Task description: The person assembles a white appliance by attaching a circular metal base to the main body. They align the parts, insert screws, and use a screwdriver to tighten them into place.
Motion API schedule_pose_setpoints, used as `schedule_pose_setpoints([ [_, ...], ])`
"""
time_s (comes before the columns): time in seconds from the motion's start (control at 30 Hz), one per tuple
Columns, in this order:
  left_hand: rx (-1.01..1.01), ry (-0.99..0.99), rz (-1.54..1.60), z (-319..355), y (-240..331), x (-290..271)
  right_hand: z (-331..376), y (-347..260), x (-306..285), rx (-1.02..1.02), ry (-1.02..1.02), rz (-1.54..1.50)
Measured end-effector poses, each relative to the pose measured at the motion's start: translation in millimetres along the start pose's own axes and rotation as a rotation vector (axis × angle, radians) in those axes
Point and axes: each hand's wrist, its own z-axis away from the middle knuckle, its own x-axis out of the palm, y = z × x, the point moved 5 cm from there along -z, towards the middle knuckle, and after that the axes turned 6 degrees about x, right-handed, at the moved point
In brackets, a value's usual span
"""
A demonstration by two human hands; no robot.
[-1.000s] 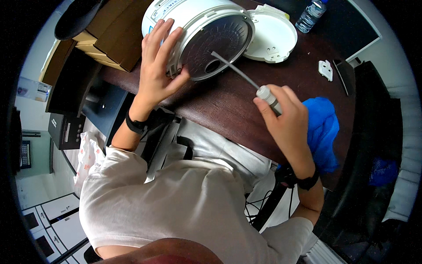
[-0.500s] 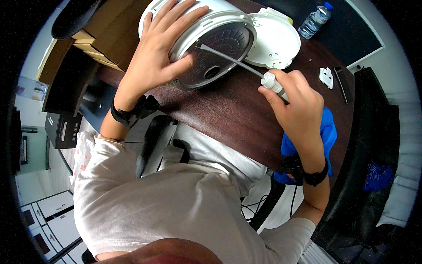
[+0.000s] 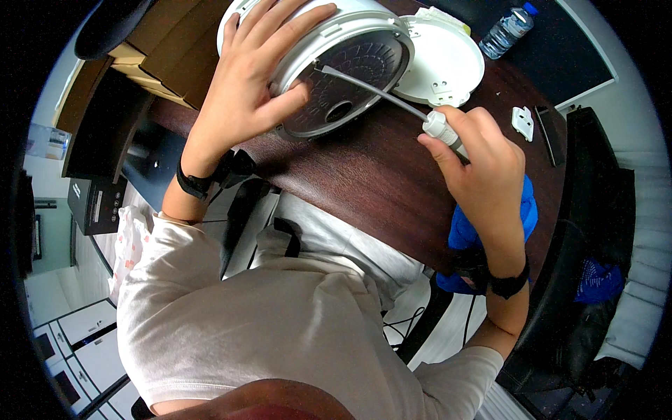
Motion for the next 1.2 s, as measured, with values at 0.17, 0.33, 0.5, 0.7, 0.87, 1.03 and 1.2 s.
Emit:
schedule_pose_setpoints([
  [0.17,0.021,0.027,0.001,0,1,0,-4,-3,-8,-0.045,0.008,0.065],
  [0.33,-0.015,-0.004,0.0,0,3,0,-3,0,0,-0.005,-0.014,-0.083],
  [0.5,-0.005,0.006,-0.023,-2,6,0,35,-5,55,0.522,-0.436,-0.799],
  [0.7,0.002,0.042,-0.012,-1,7,1,63,-51,73,0.86,-0.699,-1.557],
  [0.87,0.013,0.056,-0.017,-1,5,3,62,-45,67,0.822,-0.69,-1.557],
  [1.03,0.003,0.045,-0.035,2,6,1,42,-13,33,0.34,-0.265,-0.463],
  [1.2,-0.028,0.033,0.026,0,11,-3,20,-12,7,0.148,-0.039,-0.115],
])
